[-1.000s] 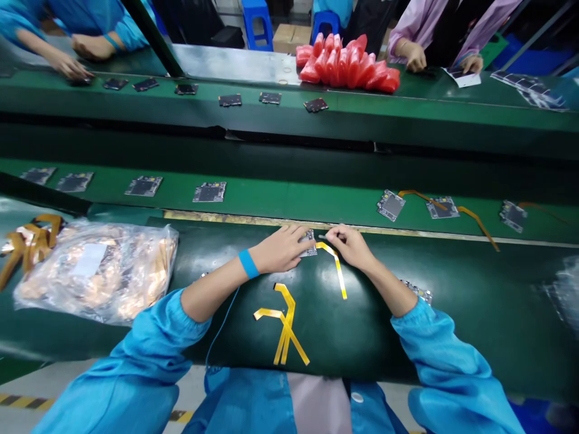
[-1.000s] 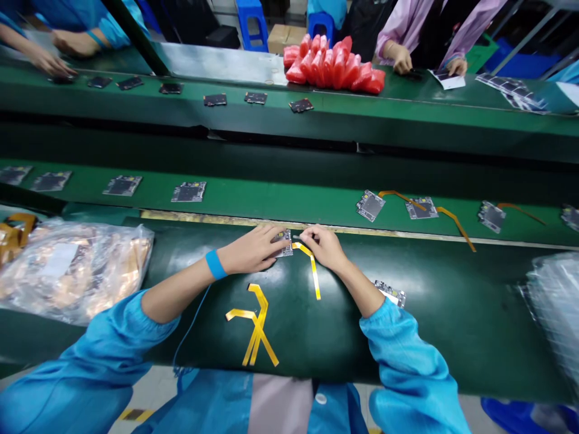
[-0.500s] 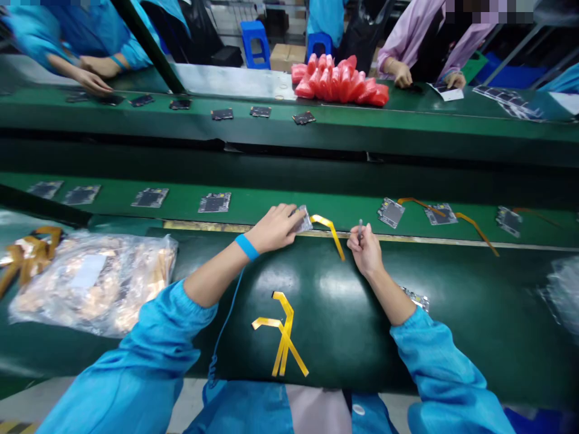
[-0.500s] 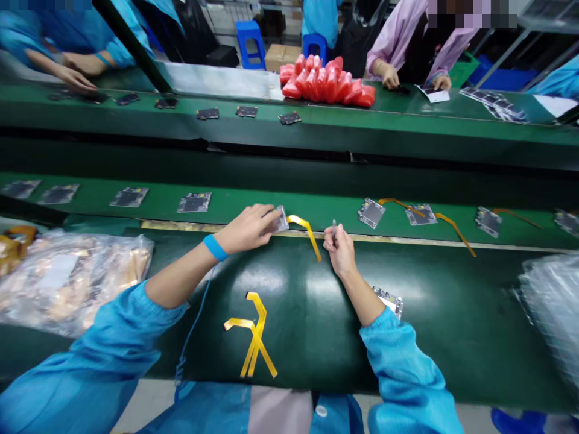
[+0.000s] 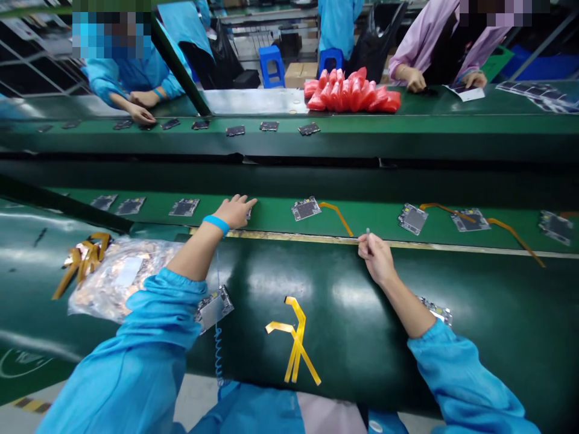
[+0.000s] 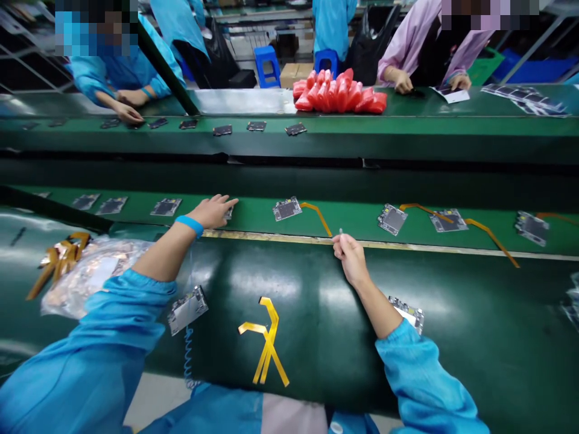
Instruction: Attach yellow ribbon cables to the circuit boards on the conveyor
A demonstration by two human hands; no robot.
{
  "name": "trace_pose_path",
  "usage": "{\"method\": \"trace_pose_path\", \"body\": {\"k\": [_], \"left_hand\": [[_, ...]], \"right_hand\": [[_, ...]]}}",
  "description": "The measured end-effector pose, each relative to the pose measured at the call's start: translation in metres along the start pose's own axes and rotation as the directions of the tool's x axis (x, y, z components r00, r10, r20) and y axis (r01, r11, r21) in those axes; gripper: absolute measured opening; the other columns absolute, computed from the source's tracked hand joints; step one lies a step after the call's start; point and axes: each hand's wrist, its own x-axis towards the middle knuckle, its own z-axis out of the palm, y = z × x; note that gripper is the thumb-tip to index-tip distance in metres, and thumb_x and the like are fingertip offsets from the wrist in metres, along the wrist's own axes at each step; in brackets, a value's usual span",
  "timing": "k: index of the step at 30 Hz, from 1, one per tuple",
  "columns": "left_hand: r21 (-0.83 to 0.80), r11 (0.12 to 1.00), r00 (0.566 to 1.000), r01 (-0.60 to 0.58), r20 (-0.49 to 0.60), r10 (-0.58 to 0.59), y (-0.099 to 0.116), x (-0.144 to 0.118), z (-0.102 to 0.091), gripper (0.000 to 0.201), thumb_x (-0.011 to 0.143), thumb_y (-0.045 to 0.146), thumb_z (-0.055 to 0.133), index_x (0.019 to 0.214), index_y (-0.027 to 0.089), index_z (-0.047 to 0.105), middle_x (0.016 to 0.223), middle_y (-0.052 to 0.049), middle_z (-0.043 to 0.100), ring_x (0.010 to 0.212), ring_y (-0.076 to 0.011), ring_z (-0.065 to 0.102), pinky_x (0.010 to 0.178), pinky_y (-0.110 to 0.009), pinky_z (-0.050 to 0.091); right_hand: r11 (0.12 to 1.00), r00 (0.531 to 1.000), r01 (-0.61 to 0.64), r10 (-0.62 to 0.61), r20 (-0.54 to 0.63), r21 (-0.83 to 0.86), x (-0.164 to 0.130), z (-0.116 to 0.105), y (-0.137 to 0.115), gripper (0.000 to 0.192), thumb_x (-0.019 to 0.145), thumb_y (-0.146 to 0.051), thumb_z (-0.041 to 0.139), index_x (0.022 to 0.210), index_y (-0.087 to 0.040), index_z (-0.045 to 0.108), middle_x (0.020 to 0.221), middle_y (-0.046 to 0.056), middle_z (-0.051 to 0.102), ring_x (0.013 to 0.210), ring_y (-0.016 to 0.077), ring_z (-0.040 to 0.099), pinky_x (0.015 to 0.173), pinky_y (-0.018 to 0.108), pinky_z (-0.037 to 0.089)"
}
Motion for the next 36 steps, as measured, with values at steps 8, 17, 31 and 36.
{"method": "trace_pose_path", "body": {"k": [8, 17, 31, 36], "left_hand": [[-0.009, 0.996, 0.993, -0.087, -0.074, 0.086, -0.014, 0.002, 0.017, 0.074, 0.09, 0.014, 0.055, 0.162, 0.019, 0.041, 0.155, -0.019, 0.051, 0.135, -0.0347, 0.056, 0.108, -0.044, 0.044], [-0.038, 0.986, 0.97, -0.165, -0.188, 0.155, 0.002, -0.008, 0.009, 0.081, 0.083, 0.019, 0.062, 0.162, 0.019, 0.041, 0.145, -0.02, 0.053, 0.127, -0.0368, 0.056, 0.107, -0.047, 0.042], [0.086, 0.892, 0.849, -0.444, -0.277, 0.45, 0.085, -0.055, -0.025, 0.071, 0.087, 0.022, 0.059, 0.156, 0.016, 0.045, 0.136, -0.021, 0.057, 0.118, -0.0349, 0.06, 0.093, -0.043, 0.043], [0.103, 0.841, 0.788, -0.531, -0.306, 0.534, 0.117, -0.062, -0.027, 0.069, 0.088, 0.024, 0.059, 0.155, 0.015, 0.046, 0.132, -0.021, 0.06, 0.11, -0.0324, 0.063, 0.088, -0.041, 0.042]], "right_hand": [[0.82, 0.888, 0.229, 0.044, 0.457, -0.524, -0.049, 0.049, -0.013, 0.029, 0.098, -0.046, 0.062, 0.093, -0.02, 0.074, 0.088, 0.005, 0.074, 0.078, 0.0189, 0.065, 0.07, 0.029, 0.046], [0.437, 0.42, 0.743, 0.285, 0.861, -0.507, -0.114, 0.125, -0.019, 0.021, 0.105, -0.022, 0.055, 0.111, -0.022, 0.075, 0.113, 0.006, 0.073, 0.081, 0.0175, 0.069, 0.062, 0.027, 0.042], [0.211, 0.313, 0.903, 0.271, 0.91, -0.373, -0.134, 0.165, -0.003, 0.025, 0.103, -0.01, 0.048, 0.093, -0.008, 0.071, 0.095, 0.015, 0.069, 0.071, 0.0219, 0.07, 0.053, 0.033, 0.051], [0.21, 0.318, 0.902, 0.267, 0.91, -0.376, -0.134, 0.165, -0.005, 0.022, 0.103, -0.013, 0.049, 0.102, -0.009, 0.07, 0.101, 0.015, 0.07, 0.07, 0.0224, 0.071, 0.057, 0.036, 0.054]]}}
